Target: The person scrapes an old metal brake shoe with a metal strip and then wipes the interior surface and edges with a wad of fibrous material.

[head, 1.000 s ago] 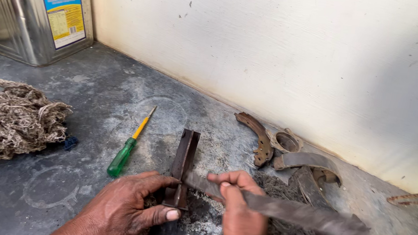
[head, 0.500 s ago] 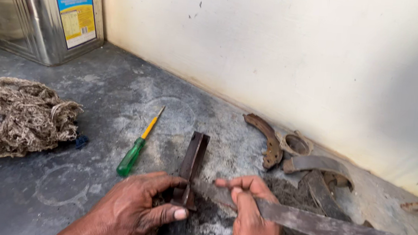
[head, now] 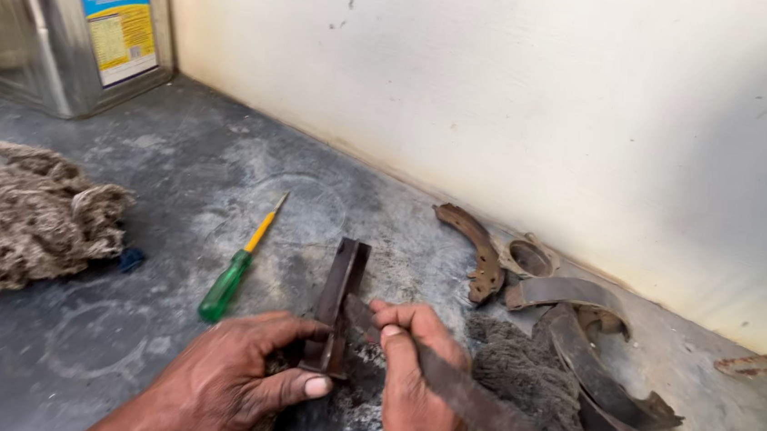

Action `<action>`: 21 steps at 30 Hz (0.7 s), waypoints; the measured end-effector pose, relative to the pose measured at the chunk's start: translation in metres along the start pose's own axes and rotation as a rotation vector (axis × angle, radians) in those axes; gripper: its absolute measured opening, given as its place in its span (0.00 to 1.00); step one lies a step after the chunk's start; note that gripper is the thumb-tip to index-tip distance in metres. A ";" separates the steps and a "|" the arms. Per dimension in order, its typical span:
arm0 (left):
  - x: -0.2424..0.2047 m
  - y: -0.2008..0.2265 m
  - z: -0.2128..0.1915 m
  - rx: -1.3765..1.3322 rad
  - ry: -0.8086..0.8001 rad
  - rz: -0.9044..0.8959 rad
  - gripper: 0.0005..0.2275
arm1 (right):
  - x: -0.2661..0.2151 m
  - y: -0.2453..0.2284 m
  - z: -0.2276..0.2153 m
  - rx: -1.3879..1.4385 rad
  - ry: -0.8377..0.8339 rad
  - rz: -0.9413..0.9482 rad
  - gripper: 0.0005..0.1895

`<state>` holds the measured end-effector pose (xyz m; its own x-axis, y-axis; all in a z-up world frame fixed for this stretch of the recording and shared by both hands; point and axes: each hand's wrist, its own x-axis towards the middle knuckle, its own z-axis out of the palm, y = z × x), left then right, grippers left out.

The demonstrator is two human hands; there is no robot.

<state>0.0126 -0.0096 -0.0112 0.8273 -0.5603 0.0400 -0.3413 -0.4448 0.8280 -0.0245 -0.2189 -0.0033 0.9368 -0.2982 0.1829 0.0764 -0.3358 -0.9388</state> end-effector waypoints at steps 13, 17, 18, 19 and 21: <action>-0.005 -0.002 -0.003 -0.146 0.058 -0.027 0.39 | 0.019 0.014 -0.052 0.846 0.475 0.163 0.31; -0.010 0.002 -0.008 -0.200 0.176 -0.204 0.41 | 0.020 0.004 -0.068 1.210 0.571 0.320 0.55; -0.011 0.002 -0.008 -0.219 0.222 -0.218 0.40 | 0.019 0.003 -0.069 1.283 0.584 0.356 0.60; -0.012 0.001 -0.010 -0.328 0.310 -0.156 0.38 | 0.017 0.003 -0.067 1.323 0.468 0.335 0.60; -0.012 0.004 -0.013 -0.544 0.473 -0.020 0.36 | 0.010 0.006 -0.062 1.395 0.246 0.285 0.61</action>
<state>0.0075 0.0046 -0.0013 0.9777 -0.1382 0.1582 -0.1558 0.0283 0.9874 -0.0356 -0.2798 0.0112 0.9064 -0.3963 -0.1463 0.2995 0.8471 -0.4391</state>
